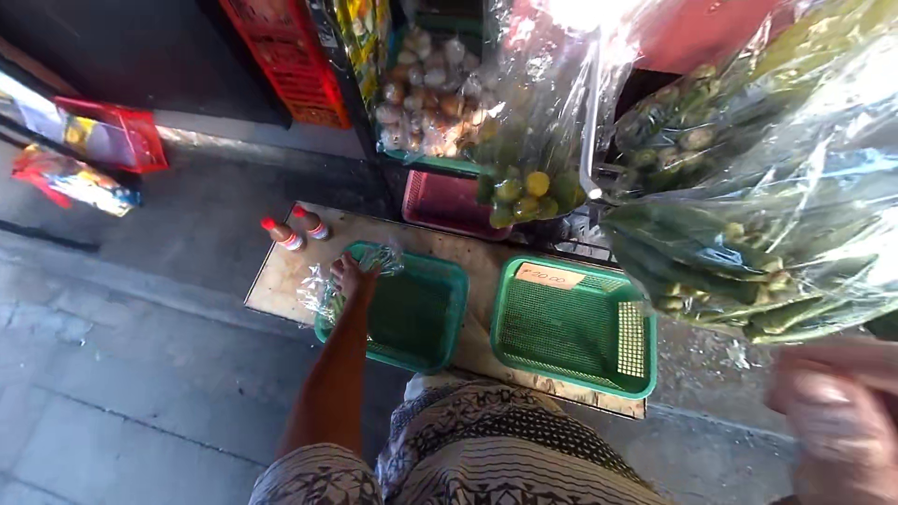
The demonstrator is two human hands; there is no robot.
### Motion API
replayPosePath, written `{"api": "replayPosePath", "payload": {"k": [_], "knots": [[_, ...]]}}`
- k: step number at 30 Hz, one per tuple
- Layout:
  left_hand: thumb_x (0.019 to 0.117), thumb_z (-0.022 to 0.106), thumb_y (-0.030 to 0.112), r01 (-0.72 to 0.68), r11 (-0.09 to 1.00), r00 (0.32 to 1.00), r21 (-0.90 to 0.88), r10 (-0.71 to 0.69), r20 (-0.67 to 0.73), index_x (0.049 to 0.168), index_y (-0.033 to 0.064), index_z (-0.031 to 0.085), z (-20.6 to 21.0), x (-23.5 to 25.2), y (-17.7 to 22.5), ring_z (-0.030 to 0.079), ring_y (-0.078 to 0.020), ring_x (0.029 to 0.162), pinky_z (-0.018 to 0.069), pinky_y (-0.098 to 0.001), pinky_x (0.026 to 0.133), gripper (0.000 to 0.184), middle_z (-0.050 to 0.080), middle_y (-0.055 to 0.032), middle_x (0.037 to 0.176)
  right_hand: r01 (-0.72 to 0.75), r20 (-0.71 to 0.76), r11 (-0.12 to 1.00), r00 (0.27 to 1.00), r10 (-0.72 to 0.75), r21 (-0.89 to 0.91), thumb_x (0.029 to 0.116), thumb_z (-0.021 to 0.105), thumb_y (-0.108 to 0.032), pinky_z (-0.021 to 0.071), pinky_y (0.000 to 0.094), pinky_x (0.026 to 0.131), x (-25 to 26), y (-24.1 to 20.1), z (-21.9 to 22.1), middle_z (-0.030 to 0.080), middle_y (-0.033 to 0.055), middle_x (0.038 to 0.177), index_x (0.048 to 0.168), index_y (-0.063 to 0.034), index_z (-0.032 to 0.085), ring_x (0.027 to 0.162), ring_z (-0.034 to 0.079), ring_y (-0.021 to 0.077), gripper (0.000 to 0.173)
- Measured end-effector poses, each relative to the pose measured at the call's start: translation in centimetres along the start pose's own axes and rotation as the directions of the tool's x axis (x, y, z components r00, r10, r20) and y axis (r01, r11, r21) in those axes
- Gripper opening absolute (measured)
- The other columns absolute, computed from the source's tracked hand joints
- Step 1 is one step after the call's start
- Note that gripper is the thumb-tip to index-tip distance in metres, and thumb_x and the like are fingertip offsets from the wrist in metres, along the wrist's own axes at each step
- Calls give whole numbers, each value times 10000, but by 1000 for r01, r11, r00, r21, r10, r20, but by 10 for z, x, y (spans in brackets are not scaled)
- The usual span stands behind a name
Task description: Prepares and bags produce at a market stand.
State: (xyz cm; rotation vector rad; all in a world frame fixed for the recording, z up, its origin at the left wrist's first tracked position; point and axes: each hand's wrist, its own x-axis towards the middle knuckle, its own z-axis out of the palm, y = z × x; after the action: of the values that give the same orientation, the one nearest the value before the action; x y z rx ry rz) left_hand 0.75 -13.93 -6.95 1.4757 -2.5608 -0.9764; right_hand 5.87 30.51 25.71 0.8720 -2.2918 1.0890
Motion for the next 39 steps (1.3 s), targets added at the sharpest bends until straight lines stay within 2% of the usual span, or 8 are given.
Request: {"api": "replayPosePath", "payload": {"k": [4,9,14,21,24,28,32,39], "knots": [[983,678,253,-171,984,985,44,169,41,1220,-1,689,6,19,0,461,-487,1356,412,-662,1068,347,523,-268,1440,19,230,1000,973,-19,3,1063,557,-314,514,174,668,1,14,19,703,56,842,1037,-57,669,731,632,44,281],[1028,592,145,-371,922,922,-109,380,75,1207,-108,652,-44,-31,27,537,-474,1276,409,-627,1081,316,566,-328,1338,-105,554,993,831,62,46,1022,554,-354,560,245,592,-20,38,46,684,-6,805,1064,-113,708,654,637,75,289],[1048,539,99,-508,829,816,-234,550,175,1181,-97,638,-106,-114,66,614,-353,1183,485,-536,1024,257,596,-264,1303,-447,831,888,531,167,107,1016,630,-212,567,407,931,-14,49,83,694,173,1144,1194,14,685,1035,693,253,292],[1048,479,185,-591,435,451,-679,876,168,1164,90,671,-145,-207,99,672,-64,1001,571,-308,927,244,704,33,1067,-564,731,769,654,192,302,977,679,-293,400,441,1168,-7,51,111,386,155,1617,1603,-68,303,1453,431,252,764],[1058,528,348,-403,302,318,-864,931,178,1152,292,734,-144,-238,109,660,-3,1027,557,-254,933,233,721,137,1080,-555,673,651,734,89,518,912,727,-241,445,368,1134,-4,46,98,509,76,1525,1569,-94,386,1373,505,147,755],[995,614,434,-101,240,520,-966,840,154,1148,311,702,-107,-281,120,704,-68,970,606,-298,852,215,730,92,1069,-458,482,602,866,136,654,910,726,-50,624,231,764,-10,34,75,732,9,891,988,-19,703,815,713,52,87],[869,732,572,-227,251,481,-941,869,116,1420,180,429,-74,-315,124,674,-82,1081,587,-318,933,741,675,75,1209,-406,352,675,908,225,616,883,755,-64,619,211,698,-21,34,47,728,-12,840,949,-49,698,746,705,42,89],[904,756,156,-401,108,452,-910,887,-94,1044,236,729,-61,-369,177,693,19,939,597,-212,852,163,737,149,998,-201,115,679,979,169,706,781,838,-35,572,156,687,-37,55,-10,618,-71,853,842,-147,586,762,616,-13,282]]}}
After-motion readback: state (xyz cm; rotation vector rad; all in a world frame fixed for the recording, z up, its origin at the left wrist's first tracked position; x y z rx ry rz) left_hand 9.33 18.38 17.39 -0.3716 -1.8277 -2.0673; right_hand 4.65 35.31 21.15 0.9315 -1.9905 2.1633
